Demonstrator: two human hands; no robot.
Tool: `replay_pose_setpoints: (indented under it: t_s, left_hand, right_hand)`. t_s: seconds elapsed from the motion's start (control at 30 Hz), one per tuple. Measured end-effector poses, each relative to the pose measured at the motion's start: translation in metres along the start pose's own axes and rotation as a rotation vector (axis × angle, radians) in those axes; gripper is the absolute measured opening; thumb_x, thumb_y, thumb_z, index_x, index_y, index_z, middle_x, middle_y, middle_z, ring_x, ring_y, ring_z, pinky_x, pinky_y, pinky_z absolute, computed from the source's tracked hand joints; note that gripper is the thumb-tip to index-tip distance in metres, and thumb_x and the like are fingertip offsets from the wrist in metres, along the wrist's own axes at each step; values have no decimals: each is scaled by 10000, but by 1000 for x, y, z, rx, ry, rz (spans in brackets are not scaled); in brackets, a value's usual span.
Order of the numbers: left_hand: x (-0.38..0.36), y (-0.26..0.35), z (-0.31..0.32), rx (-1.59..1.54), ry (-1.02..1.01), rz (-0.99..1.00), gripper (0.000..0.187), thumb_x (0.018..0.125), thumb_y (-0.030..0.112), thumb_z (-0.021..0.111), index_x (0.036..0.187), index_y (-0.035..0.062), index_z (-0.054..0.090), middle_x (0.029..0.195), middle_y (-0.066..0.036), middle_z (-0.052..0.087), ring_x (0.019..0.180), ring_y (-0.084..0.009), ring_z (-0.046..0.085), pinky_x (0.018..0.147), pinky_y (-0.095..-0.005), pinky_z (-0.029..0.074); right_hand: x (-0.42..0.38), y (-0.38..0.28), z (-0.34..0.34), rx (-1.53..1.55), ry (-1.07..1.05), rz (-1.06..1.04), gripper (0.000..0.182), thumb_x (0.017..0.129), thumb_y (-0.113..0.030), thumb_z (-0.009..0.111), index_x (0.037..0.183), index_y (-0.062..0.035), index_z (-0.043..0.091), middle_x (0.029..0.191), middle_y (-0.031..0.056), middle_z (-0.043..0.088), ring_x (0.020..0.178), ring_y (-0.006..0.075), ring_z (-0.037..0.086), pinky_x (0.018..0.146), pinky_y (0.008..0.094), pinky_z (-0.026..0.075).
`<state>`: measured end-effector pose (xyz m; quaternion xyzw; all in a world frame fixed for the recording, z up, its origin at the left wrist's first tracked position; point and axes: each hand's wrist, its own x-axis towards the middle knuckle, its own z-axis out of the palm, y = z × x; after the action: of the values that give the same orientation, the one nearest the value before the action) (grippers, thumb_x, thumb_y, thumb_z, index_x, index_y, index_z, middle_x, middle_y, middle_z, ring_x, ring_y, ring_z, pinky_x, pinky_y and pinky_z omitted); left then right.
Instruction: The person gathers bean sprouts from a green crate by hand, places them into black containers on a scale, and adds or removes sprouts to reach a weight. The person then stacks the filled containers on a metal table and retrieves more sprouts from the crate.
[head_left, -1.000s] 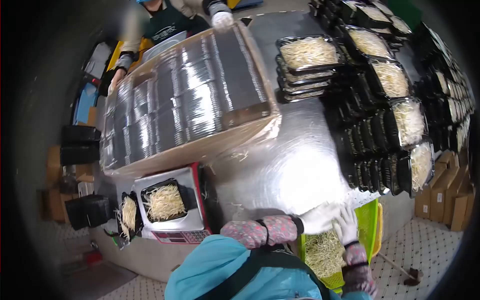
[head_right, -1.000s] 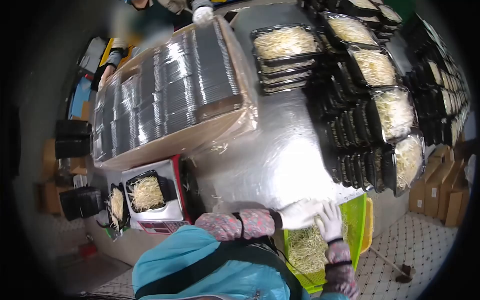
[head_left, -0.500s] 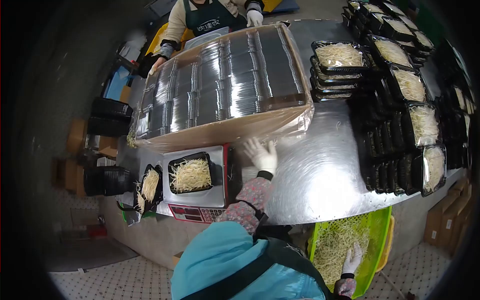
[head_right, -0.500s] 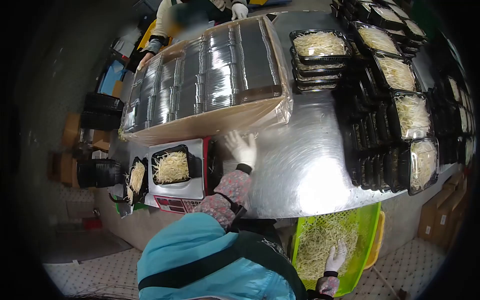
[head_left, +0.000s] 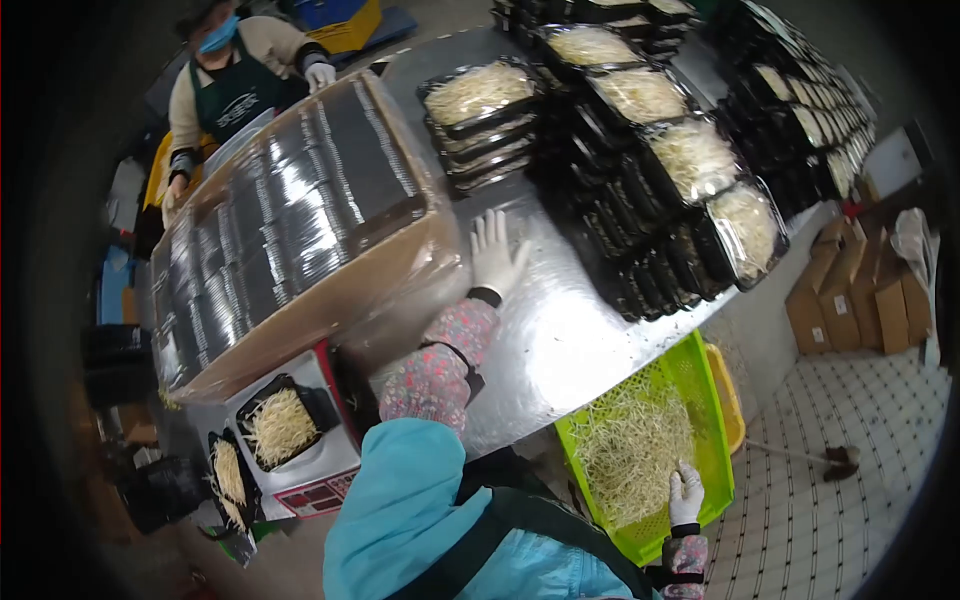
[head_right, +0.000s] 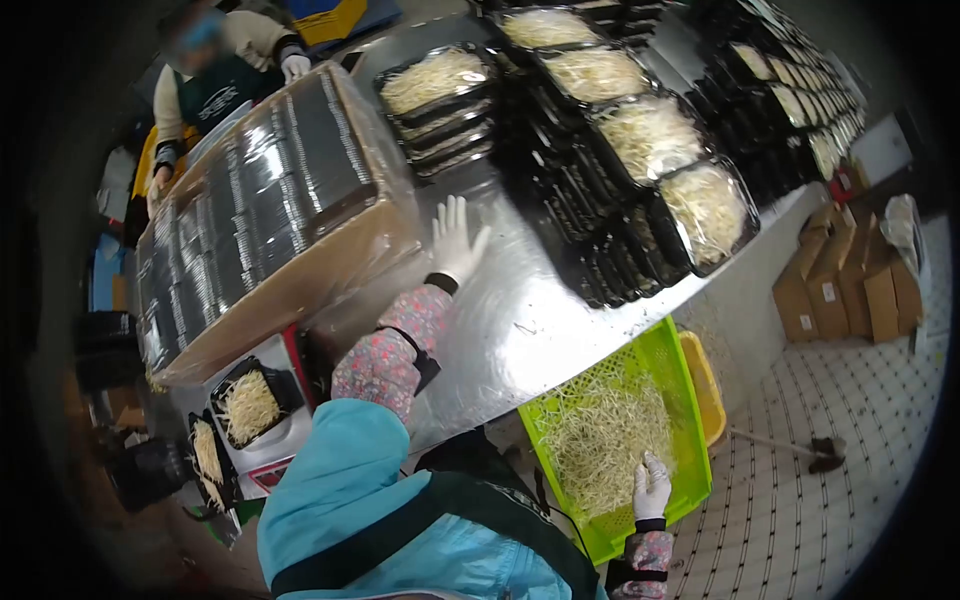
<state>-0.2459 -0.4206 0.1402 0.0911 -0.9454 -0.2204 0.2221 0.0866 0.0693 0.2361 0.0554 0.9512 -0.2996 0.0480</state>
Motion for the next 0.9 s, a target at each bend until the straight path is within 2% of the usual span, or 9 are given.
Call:
replay_pose_setpoints:
  t_s: [0.2,0.33,0.4,0.47,0.63,0.7,0.73,0.8,0.9]
  left_hand:
    - [-99,136,16,21,-395,483,699,925,464,459,1407,-37,390,1475,-221,363,1415,-391,239,1167,-490,147]
    - [-235,201,-19,-738,-1085,917,609,966,454,429,1443,82,365,1525,-165,308,1447,-350,195,1184,-475,161]
    - [-220,203,-16,-519,-862,1091,562,971,431,431,1382,49,418,1504,-176,340,1433,-335,236,1171,-491,196]
    - [-144,203,-31,-441,-648,345,517,956,403,460,1312,29,465,1476,-201,365,1405,-344,284,1147,-509,239]
    - [-156,209,19,-31,-461,583,649,955,455,441,1400,-16,411,1476,-235,350,1392,-431,258,1120,-553,224]
    - [-206,229,-8,-374,-1023,917,675,958,468,428,1475,50,312,1552,-185,237,1452,-371,162,1176,-526,125]
    - [-216,233,-10,-614,-1091,1037,667,955,449,436,1493,88,278,1560,-169,224,1463,-358,128,1188,-509,93]
    - [-199,254,11,-500,-951,1182,656,957,422,447,1500,103,264,1572,-148,205,1467,-351,113,1193,-485,89]
    - [-127,296,67,-397,-575,907,671,939,397,493,1493,83,282,1565,-160,220,1458,-336,168,1180,-490,150]
  right_hand:
    - [-64,-2,6,60,50,164,198,882,-103,652,1059,-16,678,1031,151,687,990,291,647,913,362,487]
    - [-91,4,18,74,25,274,208,872,-100,667,1062,-16,687,1014,154,694,960,288,659,883,362,504]
    - [-104,4,17,108,85,272,216,873,-92,668,1073,-13,685,1009,151,696,960,273,659,879,352,504]
    - [-117,-4,13,151,146,367,211,873,-88,668,1068,-10,686,1004,149,698,955,267,661,876,348,504]
    - [-156,10,30,158,211,451,209,865,-82,674,1059,-6,690,980,145,702,927,258,668,864,339,507]
    - [-166,10,35,184,191,481,218,868,-73,668,1072,3,684,996,144,701,934,241,664,870,328,502]
    - [-168,10,32,193,159,499,228,871,-65,662,1085,12,678,1013,144,699,940,223,660,876,316,498]
    - [-179,9,30,200,215,483,225,870,-57,661,1083,15,678,1011,141,701,943,212,657,879,311,498]
    - [-203,7,20,268,254,617,234,876,-25,645,1103,26,666,1044,135,690,967,197,646,897,307,499]
